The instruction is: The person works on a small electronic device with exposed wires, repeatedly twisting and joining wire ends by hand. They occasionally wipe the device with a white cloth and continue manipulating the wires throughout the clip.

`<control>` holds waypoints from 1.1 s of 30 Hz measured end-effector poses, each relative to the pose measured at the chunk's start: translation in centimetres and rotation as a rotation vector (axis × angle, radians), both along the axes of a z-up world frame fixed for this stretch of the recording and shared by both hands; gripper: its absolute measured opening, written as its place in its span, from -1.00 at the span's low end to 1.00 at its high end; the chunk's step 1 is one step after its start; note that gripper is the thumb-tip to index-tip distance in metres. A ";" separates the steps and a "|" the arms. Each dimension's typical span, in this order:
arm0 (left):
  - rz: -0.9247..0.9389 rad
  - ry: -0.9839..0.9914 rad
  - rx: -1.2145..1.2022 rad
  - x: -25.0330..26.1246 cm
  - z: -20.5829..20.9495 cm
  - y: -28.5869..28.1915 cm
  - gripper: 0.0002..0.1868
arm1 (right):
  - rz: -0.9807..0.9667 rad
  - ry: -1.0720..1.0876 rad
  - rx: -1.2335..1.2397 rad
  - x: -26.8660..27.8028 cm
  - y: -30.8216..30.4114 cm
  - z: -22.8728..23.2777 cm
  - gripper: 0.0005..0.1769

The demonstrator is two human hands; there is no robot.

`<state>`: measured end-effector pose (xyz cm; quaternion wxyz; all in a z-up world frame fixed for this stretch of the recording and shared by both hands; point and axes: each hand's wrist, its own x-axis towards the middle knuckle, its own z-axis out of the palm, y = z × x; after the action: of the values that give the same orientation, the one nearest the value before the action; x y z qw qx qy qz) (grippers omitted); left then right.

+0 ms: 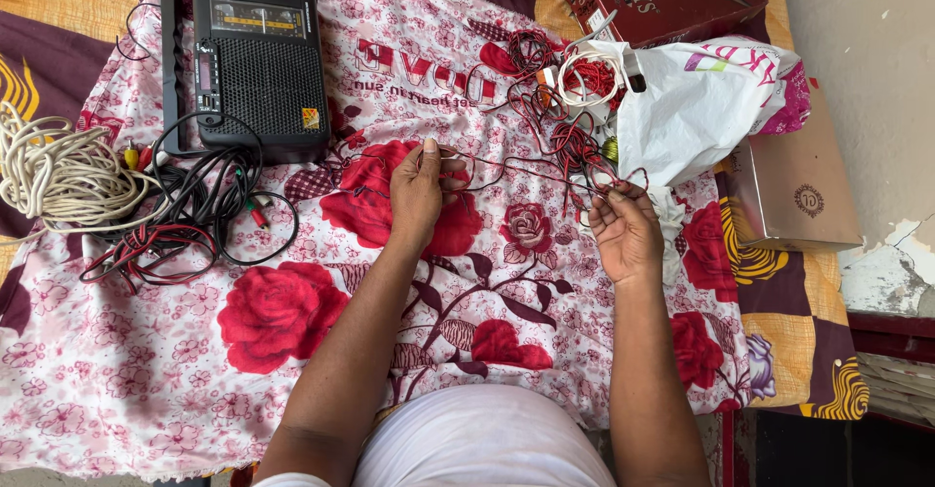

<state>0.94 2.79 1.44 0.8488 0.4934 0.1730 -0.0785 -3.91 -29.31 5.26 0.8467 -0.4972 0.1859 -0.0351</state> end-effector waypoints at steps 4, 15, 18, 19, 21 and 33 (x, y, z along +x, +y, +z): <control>0.024 -0.011 0.082 0.2 -0.8 0.6 -0.54 | -0.111 0.016 0.188 0.5 -1.4 -0.3 -0.84; 0.288 -0.028 0.098 1.0 -1.3 2.1 -0.60 | -0.252 -0.033 -0.293 -0.2 -3.9 0.4 -0.80; 0.278 -0.027 0.096 0.9 -1.2 2.1 -0.63 | -0.258 -0.046 -0.386 0.0 -4.4 0.5 -0.82; 0.272 -0.027 0.095 0.9 -1.2 2.1 -0.64 | -0.264 -0.053 -0.407 0.1 -4.5 0.4 -0.83; 0.222 -0.072 0.238 1.1 -1.0 2.8 -0.69 | -0.146 0.002 -0.352 -0.3 -4.7 0.7 -0.78; -0.207 -0.906 1.341 -2.8 6.3 -0.7 0.02 | 0.198 0.035 -0.199 -0.3 0.7 2.6 -0.85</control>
<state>-1.87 2.13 7.74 0.3492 0.8939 -0.2232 0.1710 -4.21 -28.59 7.87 0.7893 -0.5950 0.1465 0.0391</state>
